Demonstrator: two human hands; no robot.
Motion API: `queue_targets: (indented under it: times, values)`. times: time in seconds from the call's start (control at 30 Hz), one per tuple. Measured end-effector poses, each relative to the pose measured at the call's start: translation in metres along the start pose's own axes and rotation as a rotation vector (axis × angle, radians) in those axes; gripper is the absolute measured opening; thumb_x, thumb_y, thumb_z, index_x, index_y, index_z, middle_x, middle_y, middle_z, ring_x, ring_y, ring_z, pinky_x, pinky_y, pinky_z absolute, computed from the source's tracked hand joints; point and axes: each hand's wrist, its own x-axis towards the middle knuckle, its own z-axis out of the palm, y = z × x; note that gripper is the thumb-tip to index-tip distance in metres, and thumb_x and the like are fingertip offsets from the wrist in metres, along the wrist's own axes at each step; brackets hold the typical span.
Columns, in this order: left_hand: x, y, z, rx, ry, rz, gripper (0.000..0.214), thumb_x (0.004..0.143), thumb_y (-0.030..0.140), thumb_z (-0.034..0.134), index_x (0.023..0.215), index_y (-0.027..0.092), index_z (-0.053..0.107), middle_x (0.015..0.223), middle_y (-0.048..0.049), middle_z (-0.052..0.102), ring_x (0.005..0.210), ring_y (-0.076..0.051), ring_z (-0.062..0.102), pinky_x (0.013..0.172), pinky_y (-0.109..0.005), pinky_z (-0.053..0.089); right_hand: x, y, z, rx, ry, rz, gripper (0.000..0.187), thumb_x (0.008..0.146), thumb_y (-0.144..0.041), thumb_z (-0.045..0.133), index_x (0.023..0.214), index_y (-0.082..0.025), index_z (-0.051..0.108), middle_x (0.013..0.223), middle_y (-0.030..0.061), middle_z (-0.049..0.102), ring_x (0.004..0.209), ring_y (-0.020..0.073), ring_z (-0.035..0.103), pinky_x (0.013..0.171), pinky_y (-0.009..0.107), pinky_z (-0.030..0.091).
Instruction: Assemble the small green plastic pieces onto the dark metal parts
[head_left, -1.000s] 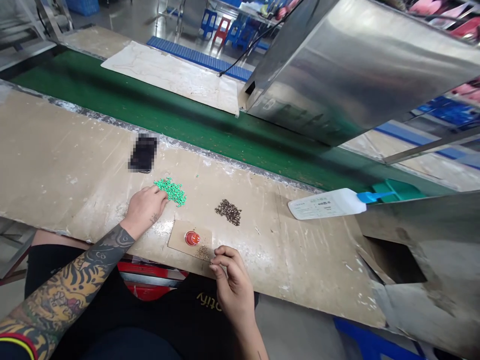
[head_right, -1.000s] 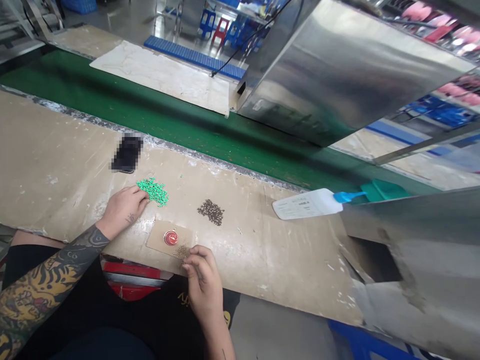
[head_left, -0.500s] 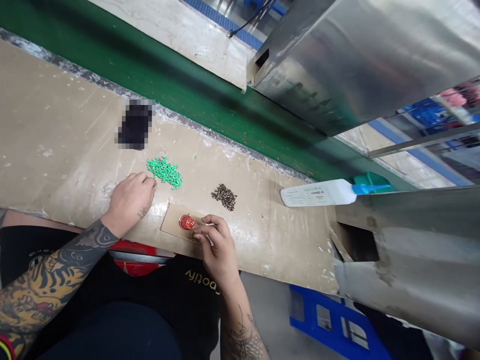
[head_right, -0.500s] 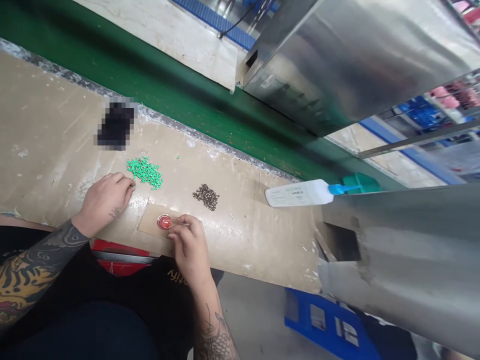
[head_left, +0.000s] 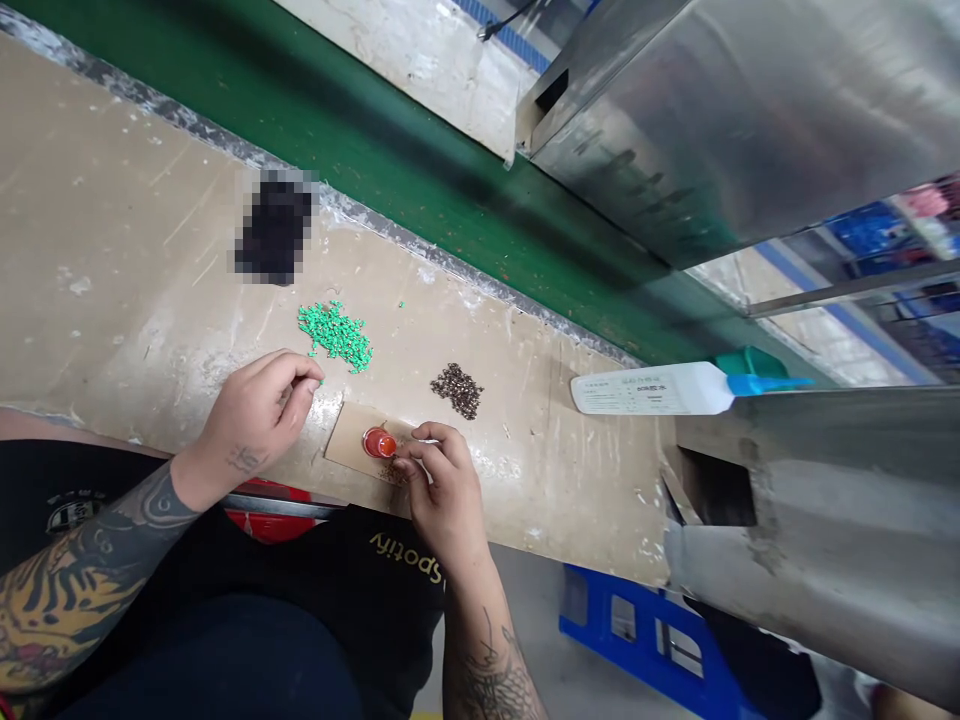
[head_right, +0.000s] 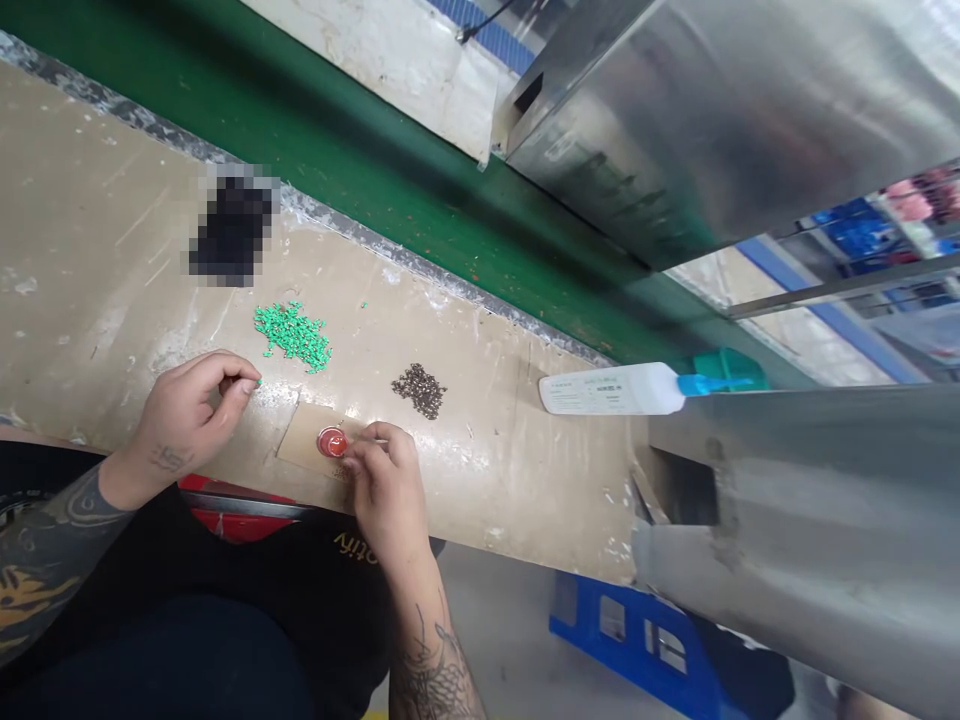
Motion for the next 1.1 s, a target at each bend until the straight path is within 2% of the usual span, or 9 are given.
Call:
queue_targets:
  times: [0.2,0.33,0.5,0.8,1.0,1.1]
  values:
    - [-0.009,0.012,-0.003,-0.134,0.001,-0.016,0.010,0.093,0.014,0.057,0.093,0.018,0.067,0.088,-0.0018,0.071,0.077,-0.015,0.065,0.070,-0.027,0.053,0.002,-0.003,-0.001,-0.013,0.002,-0.002,0.018,0.097,-0.012,0.054,0.093,-0.022,0.069,0.112,0.0090,0.058,0.102,0.0235,0.061,0.088,0.043,0.054]
    - [-0.013,0.013,-0.003,-0.226,-0.029,-0.142,0.010,0.090,0.016,0.058,0.090,0.018,0.068,0.088,-0.0027,0.072,0.079,-0.016,0.067,0.068,-0.027,0.053,0.002,-0.004,-0.001,-0.012,-0.005,0.005,0.018,0.097,-0.012,0.054,0.093,-0.022,0.068,0.110,0.0087,0.058,0.101,0.0227,0.061,0.088,0.042,0.054]
    - [-0.018,0.011,-0.001,-0.376,-0.079,-0.267,0.009,0.090,0.023,0.061,0.090,0.019,0.068,0.091,-0.0045,0.072,0.087,-0.019,0.069,0.076,-0.031,0.056,0.003,-0.004,0.000,-0.008,-0.007,0.003,0.018,0.096,-0.012,0.054,0.092,-0.022,0.068,0.107,0.0085,0.059,0.102,0.0242,0.059,0.088,0.044,0.053]
    - [-0.024,0.015,-0.005,-0.473,-0.119,-0.299,0.006,0.088,0.019,0.066,0.086,0.019,0.072,0.085,-0.0023,0.072,0.082,-0.017,0.068,0.074,-0.029,0.053,-0.002,-0.003,-0.008,-0.031,0.021,0.009,0.017,0.097,-0.013,0.055,0.092,-0.022,0.068,0.105,0.0077,0.058,0.100,0.0237,0.058,0.086,0.041,0.051]
    - [-0.035,0.017,-0.001,-0.623,-0.139,-0.327,0.006,0.086,0.015,0.070,0.083,0.019,0.073,0.083,-0.0022,0.073,0.079,-0.015,0.068,0.073,-0.026,0.054,-0.011,0.014,-0.001,-0.096,-0.074,0.032,0.017,0.094,-0.010,0.057,0.086,-0.021,0.068,0.105,0.0090,0.059,0.100,0.0267,0.054,0.086,0.045,0.051]
    - [-0.040,0.024,0.000,-0.708,-0.151,-0.351,0.006,0.084,0.014,0.071,0.081,0.019,0.073,0.080,-0.0022,0.073,0.076,-0.015,0.068,0.071,-0.025,0.055,-0.013,0.014,-0.001,-0.111,-0.075,0.027,0.016,0.092,-0.011,0.059,0.085,-0.022,0.068,0.104,0.0094,0.061,0.100,0.0283,0.052,0.087,0.049,0.051]
